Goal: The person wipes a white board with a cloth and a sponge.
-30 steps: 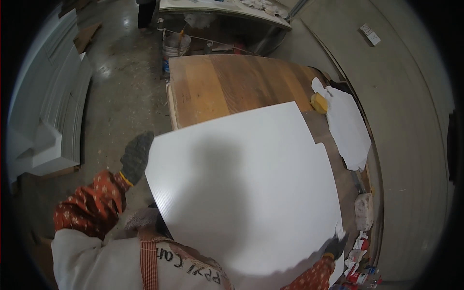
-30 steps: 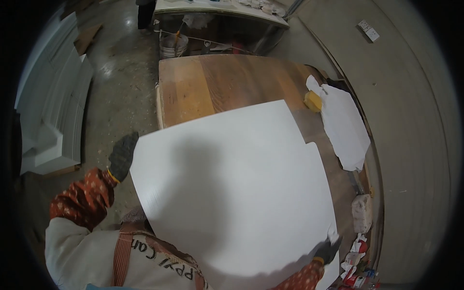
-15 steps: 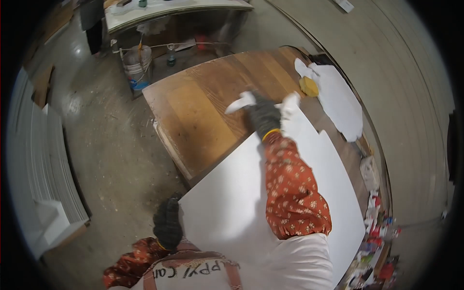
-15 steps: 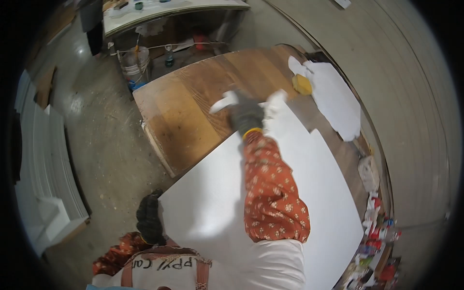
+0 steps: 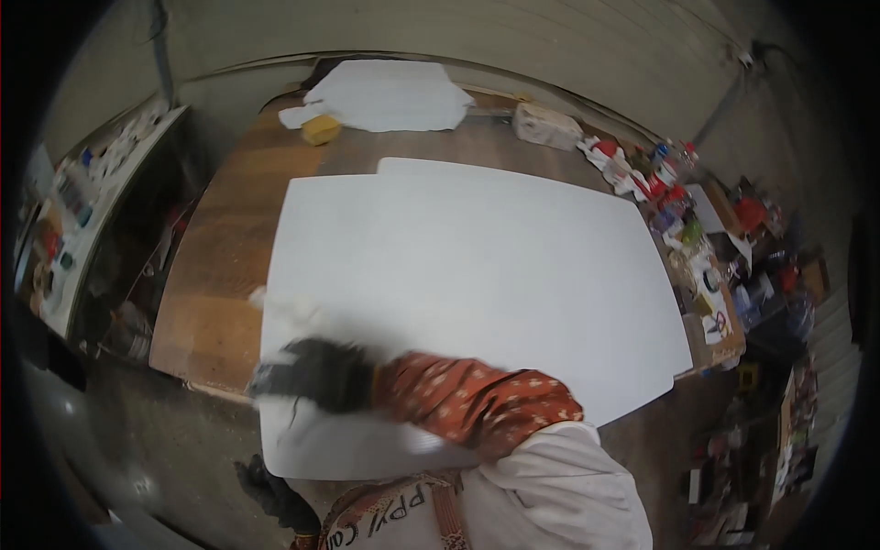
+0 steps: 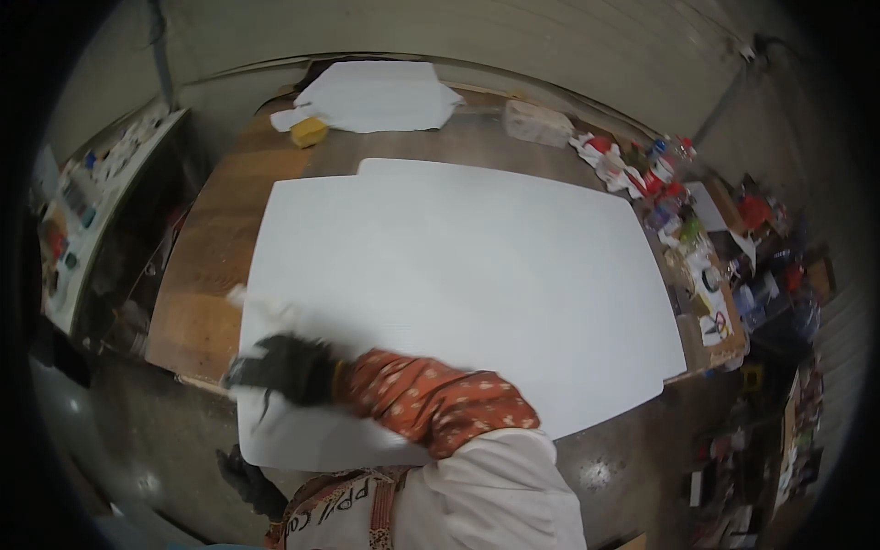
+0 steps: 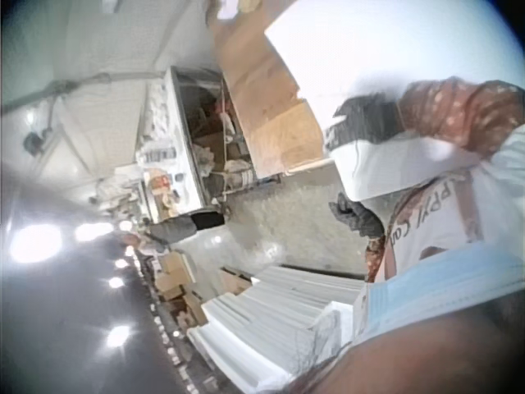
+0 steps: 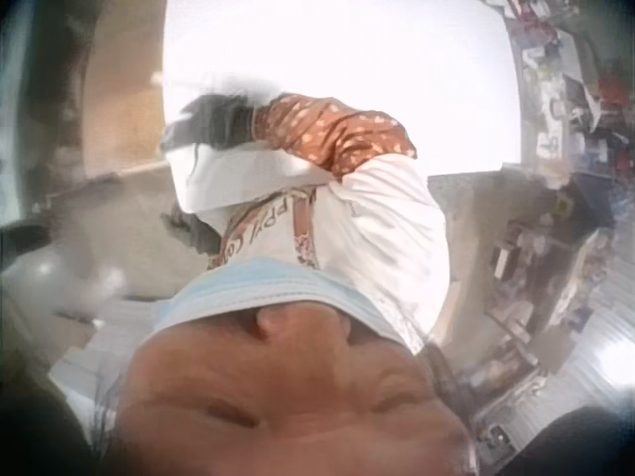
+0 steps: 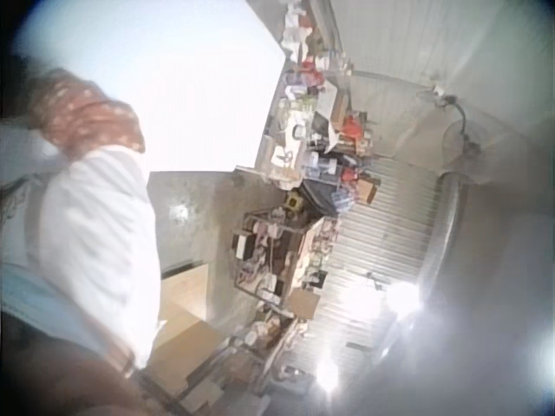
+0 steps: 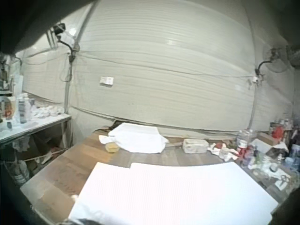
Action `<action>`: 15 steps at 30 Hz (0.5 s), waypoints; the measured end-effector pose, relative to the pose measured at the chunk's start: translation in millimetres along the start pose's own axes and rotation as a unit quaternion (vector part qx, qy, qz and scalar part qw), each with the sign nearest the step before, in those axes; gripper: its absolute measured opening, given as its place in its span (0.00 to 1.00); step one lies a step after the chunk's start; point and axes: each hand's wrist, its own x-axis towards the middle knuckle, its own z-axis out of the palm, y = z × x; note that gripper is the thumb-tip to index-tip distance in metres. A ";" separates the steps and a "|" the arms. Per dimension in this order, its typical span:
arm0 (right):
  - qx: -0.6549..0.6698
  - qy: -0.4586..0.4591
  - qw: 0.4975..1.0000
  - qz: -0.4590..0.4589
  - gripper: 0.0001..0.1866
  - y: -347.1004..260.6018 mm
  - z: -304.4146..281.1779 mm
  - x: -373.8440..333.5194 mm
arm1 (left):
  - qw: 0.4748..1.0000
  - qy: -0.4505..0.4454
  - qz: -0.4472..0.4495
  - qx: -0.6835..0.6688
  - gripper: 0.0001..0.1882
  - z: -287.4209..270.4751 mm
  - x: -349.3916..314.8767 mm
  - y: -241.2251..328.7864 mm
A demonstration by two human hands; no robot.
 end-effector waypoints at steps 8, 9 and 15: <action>-0.458 0.058 0.762 0.455 0.28 4.0 -302.9 -281.0 | 0.695 -0.137 0.384 0.592 0.25 54.1 -46.0 150.7; -0.469 0.085 0.715 0.511 0.28 -19.6 -333.7 -316.5 | 0.691 -0.169 0.432 0.555 0.23 67.6 -58.4 150.8; -0.517 0.066 0.643 0.561 0.30 -119.1 -408.9 -413.8 | 0.630 -0.203 0.529 0.531 0.20 154.4 -126.2 136.0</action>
